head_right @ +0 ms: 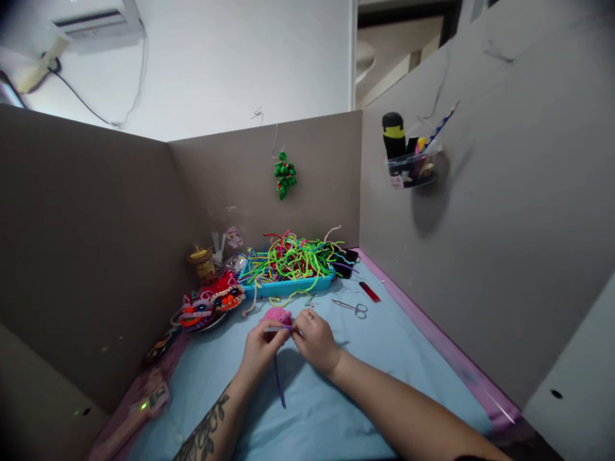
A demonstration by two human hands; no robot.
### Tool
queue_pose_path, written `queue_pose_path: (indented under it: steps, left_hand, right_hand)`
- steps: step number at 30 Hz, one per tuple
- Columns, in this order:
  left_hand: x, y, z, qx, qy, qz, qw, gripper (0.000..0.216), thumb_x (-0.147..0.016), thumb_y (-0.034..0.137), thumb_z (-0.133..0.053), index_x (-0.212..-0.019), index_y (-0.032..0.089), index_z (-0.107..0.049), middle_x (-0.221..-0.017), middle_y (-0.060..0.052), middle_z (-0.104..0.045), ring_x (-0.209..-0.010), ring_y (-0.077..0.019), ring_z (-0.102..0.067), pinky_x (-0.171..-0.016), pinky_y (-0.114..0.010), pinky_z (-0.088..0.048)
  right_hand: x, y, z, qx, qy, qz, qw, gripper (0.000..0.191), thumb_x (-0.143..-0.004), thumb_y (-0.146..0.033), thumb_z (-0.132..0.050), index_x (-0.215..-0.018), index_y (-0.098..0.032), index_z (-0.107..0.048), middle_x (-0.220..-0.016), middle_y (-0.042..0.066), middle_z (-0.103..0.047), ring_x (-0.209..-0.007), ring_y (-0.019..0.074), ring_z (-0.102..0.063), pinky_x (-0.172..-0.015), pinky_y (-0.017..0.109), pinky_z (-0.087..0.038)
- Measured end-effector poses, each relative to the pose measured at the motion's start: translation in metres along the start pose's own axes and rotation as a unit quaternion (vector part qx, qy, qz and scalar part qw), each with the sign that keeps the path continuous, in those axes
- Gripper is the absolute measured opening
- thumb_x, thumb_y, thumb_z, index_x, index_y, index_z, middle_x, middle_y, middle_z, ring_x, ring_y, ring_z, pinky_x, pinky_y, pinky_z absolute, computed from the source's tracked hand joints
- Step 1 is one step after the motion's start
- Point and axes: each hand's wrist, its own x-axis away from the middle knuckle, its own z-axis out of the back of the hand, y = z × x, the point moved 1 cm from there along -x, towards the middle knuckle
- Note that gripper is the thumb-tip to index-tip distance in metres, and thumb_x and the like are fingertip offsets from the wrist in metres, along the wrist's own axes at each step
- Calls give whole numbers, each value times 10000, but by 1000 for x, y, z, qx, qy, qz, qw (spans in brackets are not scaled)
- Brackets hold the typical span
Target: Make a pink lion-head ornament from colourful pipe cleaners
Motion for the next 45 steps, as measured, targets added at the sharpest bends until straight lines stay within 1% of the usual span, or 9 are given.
queue_pose_path:
  steps: [4,8,12,16,22,24,29,35,45]
  left_hand:
    - [-1,4,2,-1,-1,-17,1000,140,-739,276,-665,-780,144,-690,-783,-78,-693,-726,-196,-650,-640,-288,-527]
    - [-1,3,4,1,-10,-40,999,150,-761,281,-653,-821,152,-701,-828,-86,-697,-781,-201,-655,-683,-298,-536]
    - [-1,2,6,2,-16,-49,999,173,-785,300,-635,-857,158,-703,-872,-94,-687,-808,-199,-652,-671,-292,-538]
    - [-2,3,6,-19,-21,-57,998,161,-774,288,-645,-861,171,-713,-894,-100,-691,-824,-206,-649,-649,-287,-535]
    - [-4,4,7,2,-16,-30,999,240,-790,266,-606,-997,180,-692,-1031,-103,-699,-946,-226,-645,-828,-348,-513]
    - [-3,5,7,-11,-2,-17,1000,242,-807,259,-573,-1003,182,-690,-1015,-90,-708,-937,-223,-649,-856,-354,-498]
    - [-2,5,6,-11,0,15,1000,202,-787,266,-572,-892,160,-707,-856,-76,-729,-775,-205,-668,-747,-328,-529]
    - [-1,-5,0,64,-35,61,995,285,-766,295,-595,-982,135,-686,-878,-98,-726,-741,-200,-672,-716,-329,-547]
    - [-1,-2,0,66,-45,58,995,277,-769,297,-598,-976,137,-691,-832,-80,-727,-732,-193,-670,-720,-327,-543]
  right_hand:
    - [0,3,0,-28,-32,-14,999,108,-792,-99,-534,-832,-198,-518,-781,45,-565,-764,202,-520,-697,324,-438]
    - [-3,5,3,-74,-76,-29,994,298,-782,-135,-577,-1069,-193,-523,-954,76,-598,-881,215,-543,-790,351,-452]
    - [-6,4,7,-106,-120,-9,987,237,-857,-115,-462,-1046,-208,-571,-966,74,-618,-938,210,-542,-830,357,-441]
    - [-7,4,5,-136,-135,-12,981,207,-888,-132,-426,-994,-199,-591,-892,67,-619,-875,193,-552,-775,326,-458]
    - [-4,10,1,-128,-112,-65,983,174,-904,-171,-409,-869,-190,-578,-808,55,-580,-791,188,-544,-710,312,-448]
    - [-4,11,2,-126,-103,-83,983,182,-911,-181,-397,-854,-192,-570,-794,49,-569,-774,186,-541,-704,312,-442]
    - [-5,13,3,-113,-77,-101,985,183,-913,-185,-385,-846,-195,-554,-779,44,-559,-766,187,-536,-710,314,-435]
    - [-5,15,0,-96,-54,-117,987,167,-903,-173,-397,-841,-195,-551,-787,44,-547,-784,193,-524,-710,315,-428]
    - [-6,12,2,-126,-28,-114,985,119,-846,-122,-469,-825,-197,-558,-839,54,-557,-840,202,-512,-738,328,-431]
